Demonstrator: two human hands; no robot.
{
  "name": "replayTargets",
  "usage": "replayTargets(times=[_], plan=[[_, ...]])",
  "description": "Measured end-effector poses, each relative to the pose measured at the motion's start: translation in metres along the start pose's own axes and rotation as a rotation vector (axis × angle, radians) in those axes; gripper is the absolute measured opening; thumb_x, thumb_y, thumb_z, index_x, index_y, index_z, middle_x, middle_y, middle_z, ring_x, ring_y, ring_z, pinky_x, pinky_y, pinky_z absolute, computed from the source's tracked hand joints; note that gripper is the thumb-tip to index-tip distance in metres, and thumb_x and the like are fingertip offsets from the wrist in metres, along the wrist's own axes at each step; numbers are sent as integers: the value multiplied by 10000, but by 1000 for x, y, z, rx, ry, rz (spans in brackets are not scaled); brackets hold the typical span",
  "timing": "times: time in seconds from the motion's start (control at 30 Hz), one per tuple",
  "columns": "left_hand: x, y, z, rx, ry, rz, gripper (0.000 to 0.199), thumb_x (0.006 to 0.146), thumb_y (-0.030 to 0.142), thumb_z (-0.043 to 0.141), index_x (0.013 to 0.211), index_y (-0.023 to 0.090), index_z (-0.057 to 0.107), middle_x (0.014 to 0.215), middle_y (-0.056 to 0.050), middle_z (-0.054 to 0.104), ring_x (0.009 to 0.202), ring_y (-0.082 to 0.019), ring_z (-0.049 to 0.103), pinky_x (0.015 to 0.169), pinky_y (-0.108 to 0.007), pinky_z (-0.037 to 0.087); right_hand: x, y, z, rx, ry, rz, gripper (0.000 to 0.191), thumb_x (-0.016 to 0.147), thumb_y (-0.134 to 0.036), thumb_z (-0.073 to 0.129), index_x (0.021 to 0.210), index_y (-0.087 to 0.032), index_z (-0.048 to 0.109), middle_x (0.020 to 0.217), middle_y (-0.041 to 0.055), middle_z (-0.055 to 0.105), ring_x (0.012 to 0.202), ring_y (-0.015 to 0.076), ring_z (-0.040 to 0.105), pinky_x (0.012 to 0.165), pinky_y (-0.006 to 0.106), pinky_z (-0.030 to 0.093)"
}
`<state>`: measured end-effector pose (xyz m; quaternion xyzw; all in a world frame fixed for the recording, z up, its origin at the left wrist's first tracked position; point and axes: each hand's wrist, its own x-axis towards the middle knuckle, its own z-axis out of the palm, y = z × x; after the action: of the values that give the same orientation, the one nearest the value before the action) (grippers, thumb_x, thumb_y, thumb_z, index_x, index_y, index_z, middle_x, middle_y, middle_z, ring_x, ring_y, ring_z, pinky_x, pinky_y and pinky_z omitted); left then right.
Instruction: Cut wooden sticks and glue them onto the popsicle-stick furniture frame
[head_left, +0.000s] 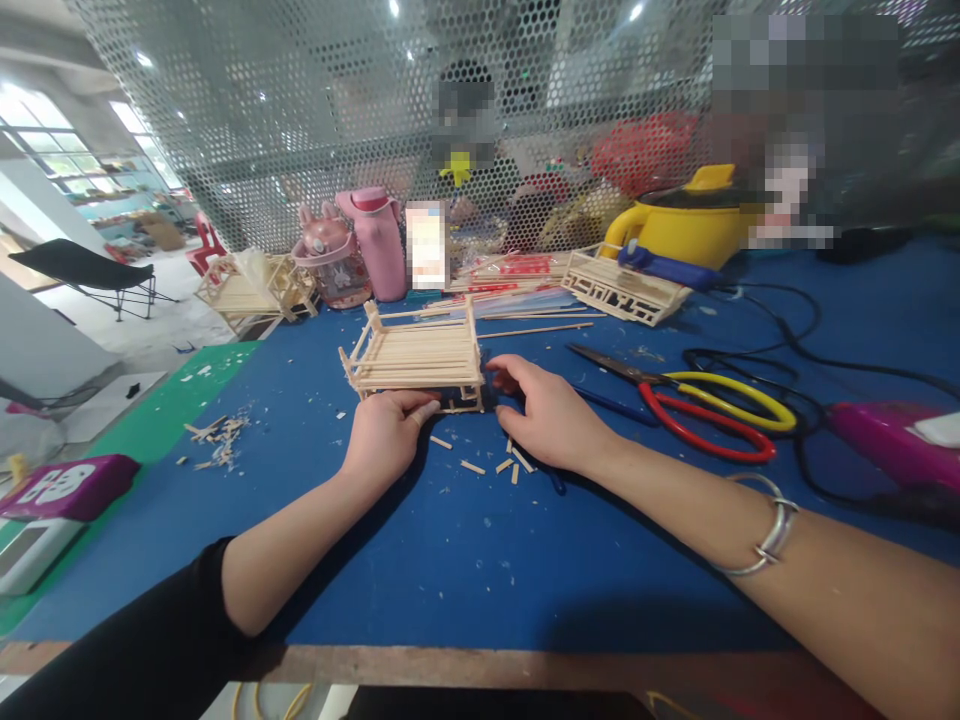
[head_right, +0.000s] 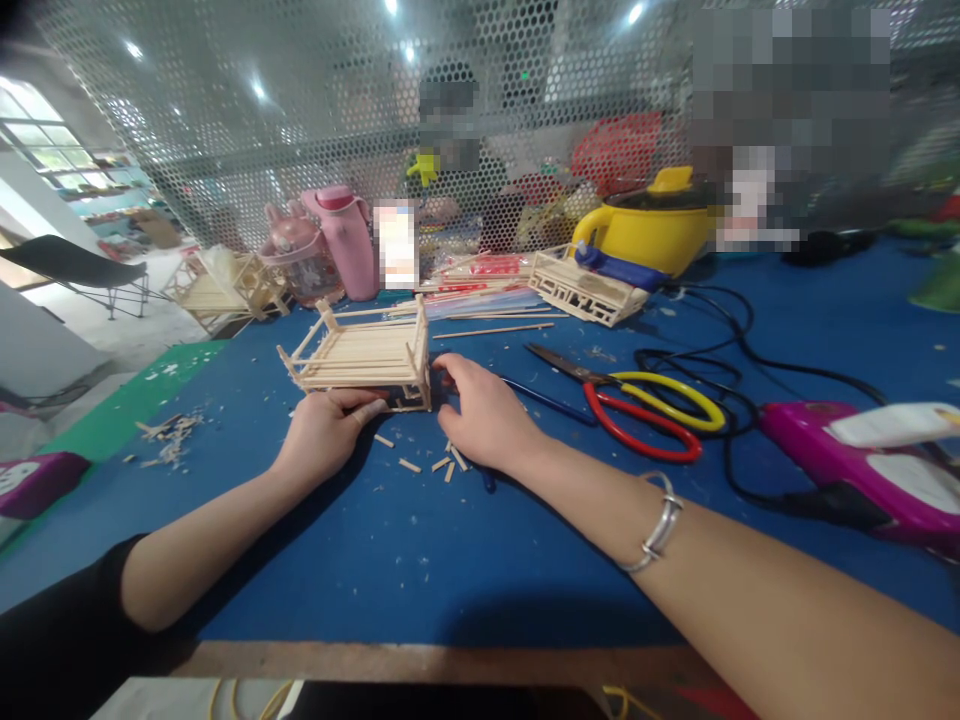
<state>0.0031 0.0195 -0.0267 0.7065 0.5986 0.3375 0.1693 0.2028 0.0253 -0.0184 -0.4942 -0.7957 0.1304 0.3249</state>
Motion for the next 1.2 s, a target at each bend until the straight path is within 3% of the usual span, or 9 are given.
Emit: replayTargets(times=[0.47, 0.8, 1.2], plan=[[0, 2, -1, 67, -13, 2, 182, 800, 259, 584, 895, 220, 735, 927, -18, 739, 883, -176, 666, 819, -270, 494, 1, -3, -1, 3, -1, 7, 411, 678, -77, 534, 1078, -170, 525, 973, 66, 635, 872, 191, 586, 775, 294, 444], [-4, 0, -5, 54, -35, 58, 295, 849, 209, 475, 1070, 229, 670, 1139, -12, 669, 1104, -184, 579, 956, -299, 426, -1, -1, -2, 15, 1, 0, 402, 681, -82, 540, 1072, -179, 529, 942, 59, 639, 855, 187, 591, 763, 298, 448], [-10, -4, -3, 67, 55, 147, 224, 845, 194, 522, 962, 223, 712, 1010, -21, 716, 935, -167, 653, 864, -270, 492, 0, -2, -2, 17, -19, 15, 404, 684, -73, 540, 1075, -172, 525, 950, 60, 636, 852, 180, 585, 764, 293, 445]])
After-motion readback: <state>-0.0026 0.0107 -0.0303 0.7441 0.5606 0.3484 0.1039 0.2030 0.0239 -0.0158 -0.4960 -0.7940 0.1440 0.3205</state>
